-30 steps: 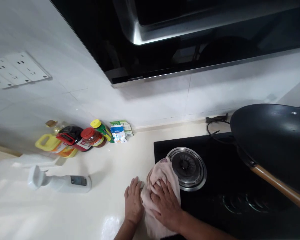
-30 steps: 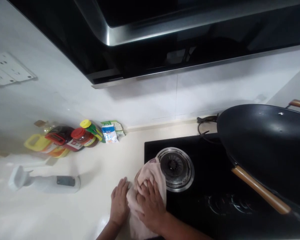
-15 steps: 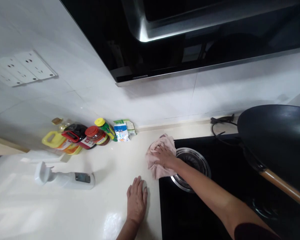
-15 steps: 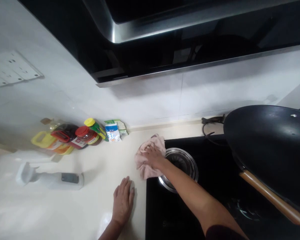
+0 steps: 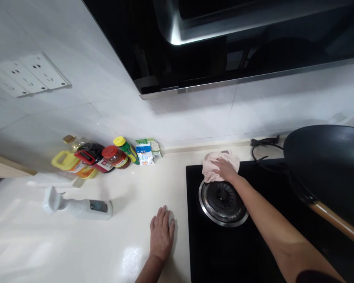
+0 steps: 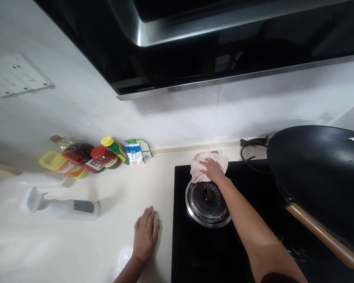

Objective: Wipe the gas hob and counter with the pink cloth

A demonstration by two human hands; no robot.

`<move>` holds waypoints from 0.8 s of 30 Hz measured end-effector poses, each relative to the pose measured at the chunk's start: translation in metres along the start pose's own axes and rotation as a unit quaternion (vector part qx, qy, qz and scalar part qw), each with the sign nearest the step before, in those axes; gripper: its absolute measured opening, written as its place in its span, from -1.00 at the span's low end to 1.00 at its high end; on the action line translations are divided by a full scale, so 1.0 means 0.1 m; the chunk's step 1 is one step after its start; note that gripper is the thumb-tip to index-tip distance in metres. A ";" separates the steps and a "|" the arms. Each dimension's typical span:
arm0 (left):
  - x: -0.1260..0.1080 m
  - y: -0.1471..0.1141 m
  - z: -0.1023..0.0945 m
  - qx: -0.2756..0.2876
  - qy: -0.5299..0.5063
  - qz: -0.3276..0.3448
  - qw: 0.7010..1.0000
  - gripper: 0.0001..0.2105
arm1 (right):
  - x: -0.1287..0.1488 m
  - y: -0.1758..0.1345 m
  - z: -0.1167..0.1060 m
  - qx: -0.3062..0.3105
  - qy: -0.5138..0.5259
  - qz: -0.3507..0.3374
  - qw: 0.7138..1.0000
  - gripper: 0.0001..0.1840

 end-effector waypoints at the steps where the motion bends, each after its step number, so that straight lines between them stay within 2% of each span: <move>1: 0.00 0.00 0.00 0.001 0.004 0.000 1.000 -0.63 | -0.10 -0.09 -0.02 -0.011 -0.006 0.027 1.000 -0.43; 5: -0.01 0.00 -0.01 -0.004 0.017 0.001 1.000 -0.63 | -0.37 -0.49 -0.07 -0.058 -0.033 0.134 0.989 -0.47; 11: -0.01 0.01 0.00 0.001 0.012 -0.001 1.000 -0.63 | -0.47 -1.12 -0.10 -0.115 -0.066 0.248 0.960 -0.51; 14: -0.01 0.01 0.00 0.000 0.014 0.000 1.000 -0.62 | -0.49 -1.42 -0.07 -0.127 -0.077 0.275 0.950 -0.53; 19: 0.00 0.00 0.03 -0.003 0.009 0.003 1.000 -0.62 | -0.46 -1.85 0.04 -0.162 -0.108 0.272 0.943 -0.53; 22: 0.00 0.00 0.04 -0.004 0.010 0.002 1.000 -0.62 | -0.46 -1.94 0.07 -0.171 -0.108 0.282 0.938 -0.53; 24: 0.00 0.01 0.04 -0.002 0.012 0.002 1.000 -0.62 | -0.48 -1.89 0.04 -0.168 -0.101 0.298 0.934 -0.54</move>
Point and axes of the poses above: each hand's wrist, its own y-axis towards the middle knuckle, its own z-axis out of the palm, x = y × z, the point moved 10 cm from there along y, towards the middle knuckle, and after that the axes turned 8 degrees about -z, right-handed, at the moved point
